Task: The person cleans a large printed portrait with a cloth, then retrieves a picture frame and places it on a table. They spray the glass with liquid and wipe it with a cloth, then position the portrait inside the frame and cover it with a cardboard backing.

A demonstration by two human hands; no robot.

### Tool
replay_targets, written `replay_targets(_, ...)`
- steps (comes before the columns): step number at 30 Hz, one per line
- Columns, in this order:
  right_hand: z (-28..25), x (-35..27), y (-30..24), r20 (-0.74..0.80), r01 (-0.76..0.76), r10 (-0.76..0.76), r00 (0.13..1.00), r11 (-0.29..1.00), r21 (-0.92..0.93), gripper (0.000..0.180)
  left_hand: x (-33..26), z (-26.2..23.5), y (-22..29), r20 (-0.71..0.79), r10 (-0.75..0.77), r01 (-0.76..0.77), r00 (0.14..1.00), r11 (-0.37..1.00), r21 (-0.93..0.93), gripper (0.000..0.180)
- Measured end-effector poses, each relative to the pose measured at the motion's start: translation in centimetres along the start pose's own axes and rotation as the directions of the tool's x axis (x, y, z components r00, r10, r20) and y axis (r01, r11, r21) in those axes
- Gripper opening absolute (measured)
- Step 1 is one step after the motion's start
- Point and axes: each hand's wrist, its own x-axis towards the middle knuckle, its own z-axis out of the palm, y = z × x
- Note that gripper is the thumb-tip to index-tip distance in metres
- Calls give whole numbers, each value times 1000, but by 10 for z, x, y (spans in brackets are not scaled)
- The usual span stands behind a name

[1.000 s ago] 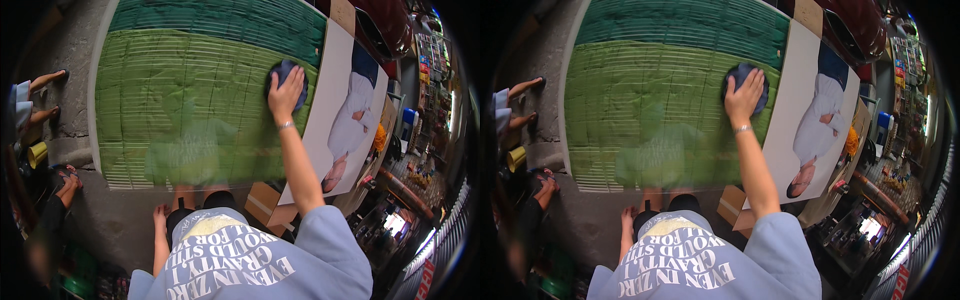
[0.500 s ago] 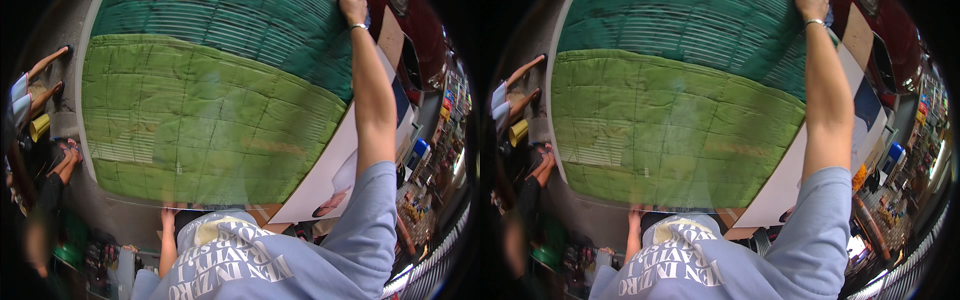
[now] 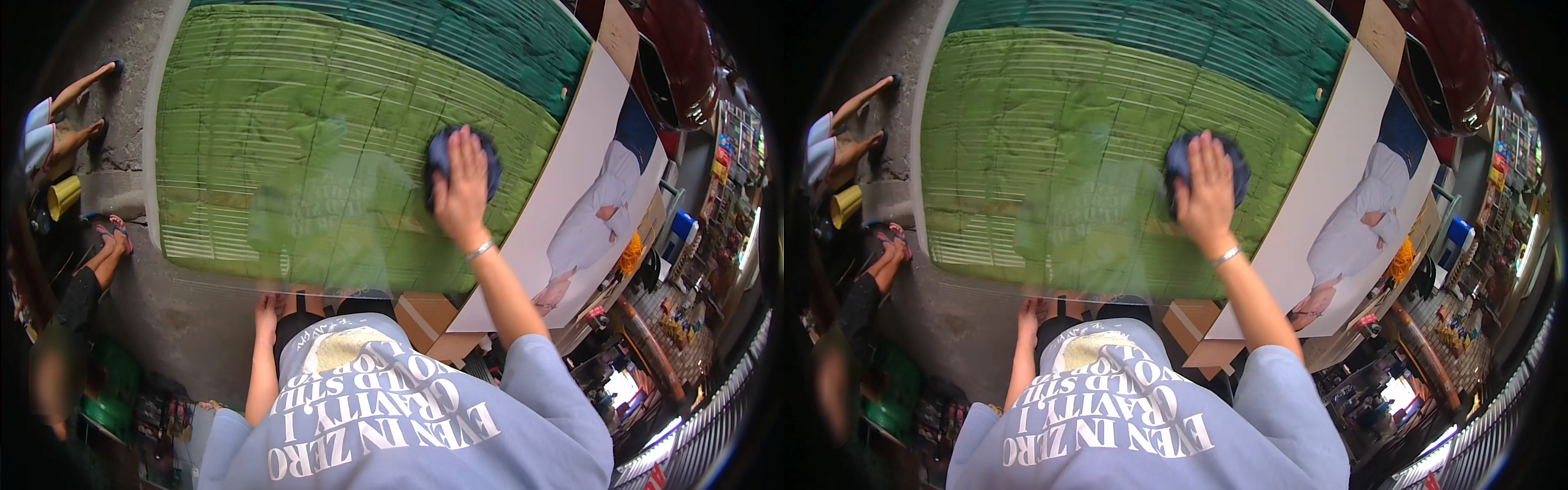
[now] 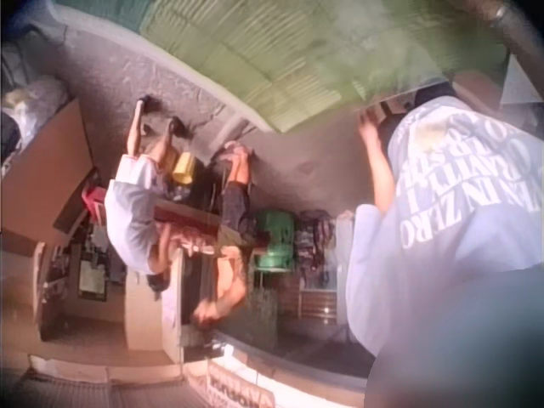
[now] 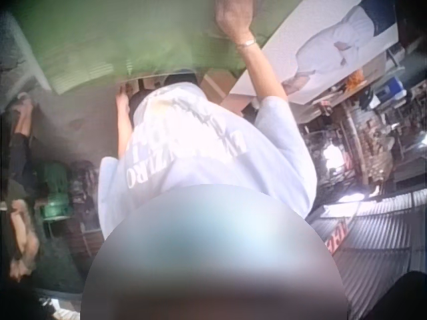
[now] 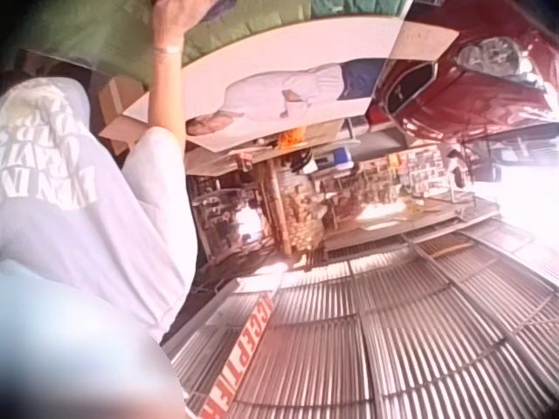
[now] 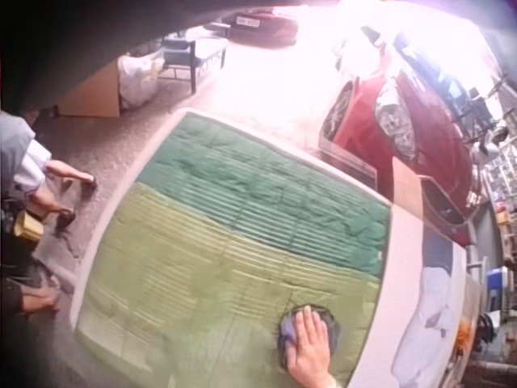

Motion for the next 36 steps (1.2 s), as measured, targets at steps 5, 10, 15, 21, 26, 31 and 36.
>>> replay_targets(5,45,-143,-93,69,-141,140,988,990,20,76,-15,-13,23,81,168,-159,983,982,-102,36)
replay_targets(10,68,-176,-176,9,-327,327,945,945,-28,77,-31,-11,36,164,264,-236,950,956,-172,36)
replay_targets(15,63,-9,-101,-230,-360,329,916,927,-104,78,-21,-12,29,133,191,-177,973,978,-112,34)
replay_targets(21,46,223,30,-415,-270,182,892,949,-164,75,-30,-24,35,102,168,-129,981,942,-309,35)
replay_targets(26,28,354,101,-425,-331,210,881,914,-235,69,-54,-6,61,249,155,65,956,715,-697,37)
replay_targets(31,13,454,162,-373,-338,221,901,897,-285,73,-69,15,83,264,104,181,959,491,-852,37)
replay_targets(36,0,471,140,-211,147,-201,957,958,-246,56,-72,22,92,283,124,215,951,394,-894,39)
